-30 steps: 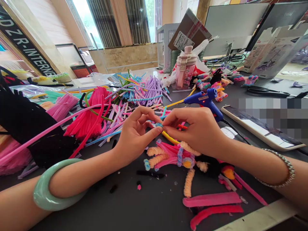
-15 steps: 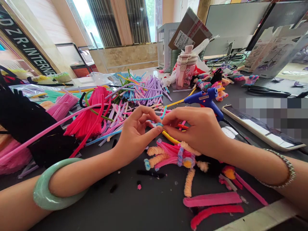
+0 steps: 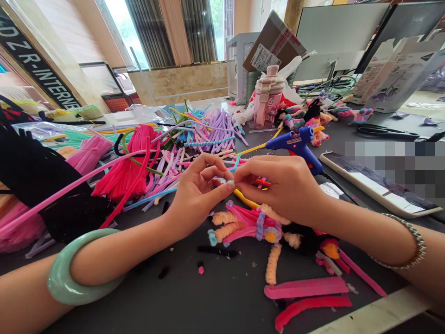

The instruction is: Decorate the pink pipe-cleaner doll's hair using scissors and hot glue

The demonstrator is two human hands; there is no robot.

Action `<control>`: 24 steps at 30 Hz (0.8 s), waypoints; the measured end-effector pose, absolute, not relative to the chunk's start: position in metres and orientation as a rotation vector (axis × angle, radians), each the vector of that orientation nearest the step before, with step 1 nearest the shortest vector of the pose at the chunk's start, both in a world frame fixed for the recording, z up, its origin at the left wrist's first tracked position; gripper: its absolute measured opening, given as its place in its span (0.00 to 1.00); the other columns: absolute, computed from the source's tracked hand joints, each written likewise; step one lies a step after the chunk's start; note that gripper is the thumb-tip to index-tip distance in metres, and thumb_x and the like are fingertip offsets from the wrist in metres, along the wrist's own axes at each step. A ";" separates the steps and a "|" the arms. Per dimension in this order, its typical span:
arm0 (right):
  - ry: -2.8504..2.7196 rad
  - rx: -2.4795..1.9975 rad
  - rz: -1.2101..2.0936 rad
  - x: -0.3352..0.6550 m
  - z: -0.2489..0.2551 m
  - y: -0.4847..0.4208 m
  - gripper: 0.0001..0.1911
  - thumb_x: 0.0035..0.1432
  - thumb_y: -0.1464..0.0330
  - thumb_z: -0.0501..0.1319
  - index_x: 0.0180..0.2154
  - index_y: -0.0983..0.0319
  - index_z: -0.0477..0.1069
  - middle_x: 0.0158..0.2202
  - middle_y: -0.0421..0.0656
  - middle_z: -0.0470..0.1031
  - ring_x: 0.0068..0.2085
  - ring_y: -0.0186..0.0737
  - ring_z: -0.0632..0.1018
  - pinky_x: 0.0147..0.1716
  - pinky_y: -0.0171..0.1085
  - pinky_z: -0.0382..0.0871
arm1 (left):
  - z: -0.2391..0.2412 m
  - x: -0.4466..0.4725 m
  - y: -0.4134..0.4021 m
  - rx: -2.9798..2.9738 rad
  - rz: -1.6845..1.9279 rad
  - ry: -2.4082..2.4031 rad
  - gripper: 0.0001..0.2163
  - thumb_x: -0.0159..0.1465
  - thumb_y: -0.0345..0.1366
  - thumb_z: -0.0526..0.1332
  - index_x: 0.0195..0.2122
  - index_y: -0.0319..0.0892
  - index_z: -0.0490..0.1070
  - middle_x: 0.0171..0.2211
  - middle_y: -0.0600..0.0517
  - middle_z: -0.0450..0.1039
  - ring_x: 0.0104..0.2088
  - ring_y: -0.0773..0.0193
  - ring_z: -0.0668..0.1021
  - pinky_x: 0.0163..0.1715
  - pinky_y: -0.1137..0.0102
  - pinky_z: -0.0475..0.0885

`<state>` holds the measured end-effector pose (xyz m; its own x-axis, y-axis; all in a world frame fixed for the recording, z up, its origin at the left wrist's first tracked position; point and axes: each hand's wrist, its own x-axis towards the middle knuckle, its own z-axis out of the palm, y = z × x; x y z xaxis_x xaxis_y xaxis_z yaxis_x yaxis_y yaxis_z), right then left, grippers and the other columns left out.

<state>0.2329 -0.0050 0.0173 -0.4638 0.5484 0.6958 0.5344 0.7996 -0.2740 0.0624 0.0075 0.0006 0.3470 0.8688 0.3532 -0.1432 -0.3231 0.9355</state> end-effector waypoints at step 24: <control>-1.775 -0.946 0.933 0.231 0.017 0.002 0.03 0.48 0.72 0.60 0.24 0.64 0.71 0.20 0.35 0.68 0.23 0.28 0.66 0.21 0.30 0.59 | -0.001 0.060 0.008 1.436 1.128 0.690 0.10 0.52 0.33 0.63 0.35 0.42 0.65 0.29 0.55 0.70 0.32 0.67 0.71 0.35 0.70 0.65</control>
<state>0.2312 0.0016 0.0173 -0.3109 0.8832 0.3511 0.2117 0.4245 -0.8804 0.0604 0.0078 -0.0007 0.3703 0.8931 0.2553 -0.1793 -0.2010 0.9630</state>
